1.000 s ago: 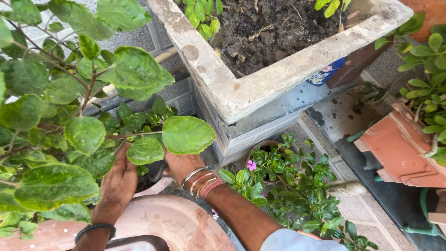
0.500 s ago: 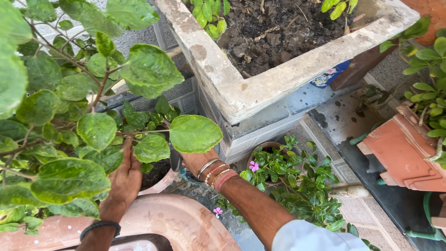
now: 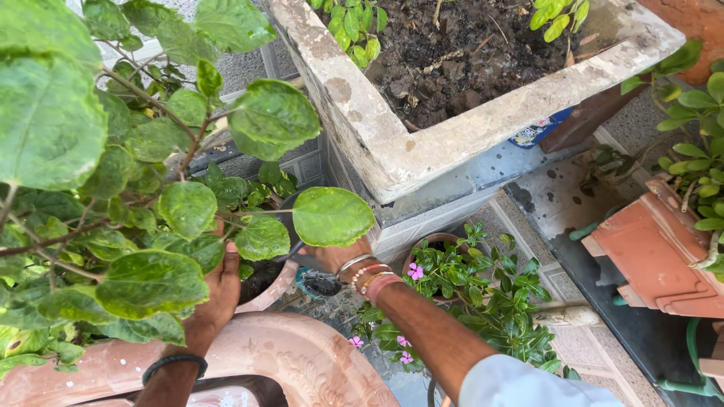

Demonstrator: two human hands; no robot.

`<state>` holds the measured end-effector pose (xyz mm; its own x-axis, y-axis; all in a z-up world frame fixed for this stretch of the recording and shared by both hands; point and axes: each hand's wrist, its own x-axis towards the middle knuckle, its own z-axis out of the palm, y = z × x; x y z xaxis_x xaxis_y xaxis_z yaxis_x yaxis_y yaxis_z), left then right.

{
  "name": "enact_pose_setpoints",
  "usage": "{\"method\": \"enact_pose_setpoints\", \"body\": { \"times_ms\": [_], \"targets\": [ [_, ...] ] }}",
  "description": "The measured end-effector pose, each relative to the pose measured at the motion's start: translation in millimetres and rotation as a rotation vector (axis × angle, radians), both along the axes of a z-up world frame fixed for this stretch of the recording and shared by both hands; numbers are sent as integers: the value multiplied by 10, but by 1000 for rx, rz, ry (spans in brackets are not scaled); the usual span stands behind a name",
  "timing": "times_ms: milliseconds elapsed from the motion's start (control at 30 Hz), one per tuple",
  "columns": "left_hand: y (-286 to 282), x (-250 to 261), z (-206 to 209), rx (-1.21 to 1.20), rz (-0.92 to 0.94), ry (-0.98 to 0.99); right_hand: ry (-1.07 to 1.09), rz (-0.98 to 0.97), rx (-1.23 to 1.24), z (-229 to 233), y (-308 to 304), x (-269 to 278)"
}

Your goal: The person waters several potted plants on a balcony using a gray plastic mug. They repeatedly fill the mug from a red bucket and pour water into the soil of various plants, including a Dracaena, a rose bush, and a rectangular planter.

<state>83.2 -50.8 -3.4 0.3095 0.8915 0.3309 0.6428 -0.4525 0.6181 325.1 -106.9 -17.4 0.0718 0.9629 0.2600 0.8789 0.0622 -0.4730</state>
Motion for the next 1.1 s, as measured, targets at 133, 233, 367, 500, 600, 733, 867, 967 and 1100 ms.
{"method": "enact_pose_setpoints", "body": {
  "times_ms": [133, 233, 367, 500, 600, 733, 867, 967, 1100],
  "targets": [
    [-10, -13, 65, -77, 89, 92, -110, 8, 65, 64, -43, -3],
    [54, -18, -11, -54, 158, 179, -159, 47, -16, 129, -2, -88],
    [65, -41, -83, 26, 120, 152, 138, -45, -45, 190, 187, -280],
    [42, -68, -40, 1, 121, 151, -107, -2, 318, 358, 210, -274],
    [63, -34, -46, 37, 130, 160, -285, -31, 100, 443, 122, -189],
    [83, -94, -87, 98, 109, 167, -211, -85, 98, 199, 216, -39],
    [130, -129, -160, 294, 83, 270, -269, -72, 411, -118, 218, 49],
    [176, -147, -244, 249, 83, 268, -191, 18, 156, -16, 233, -20],
    [182, -305, -374, 279, 12, 280, 16, -126, -15, 199, 395, -260]
  ]
}}
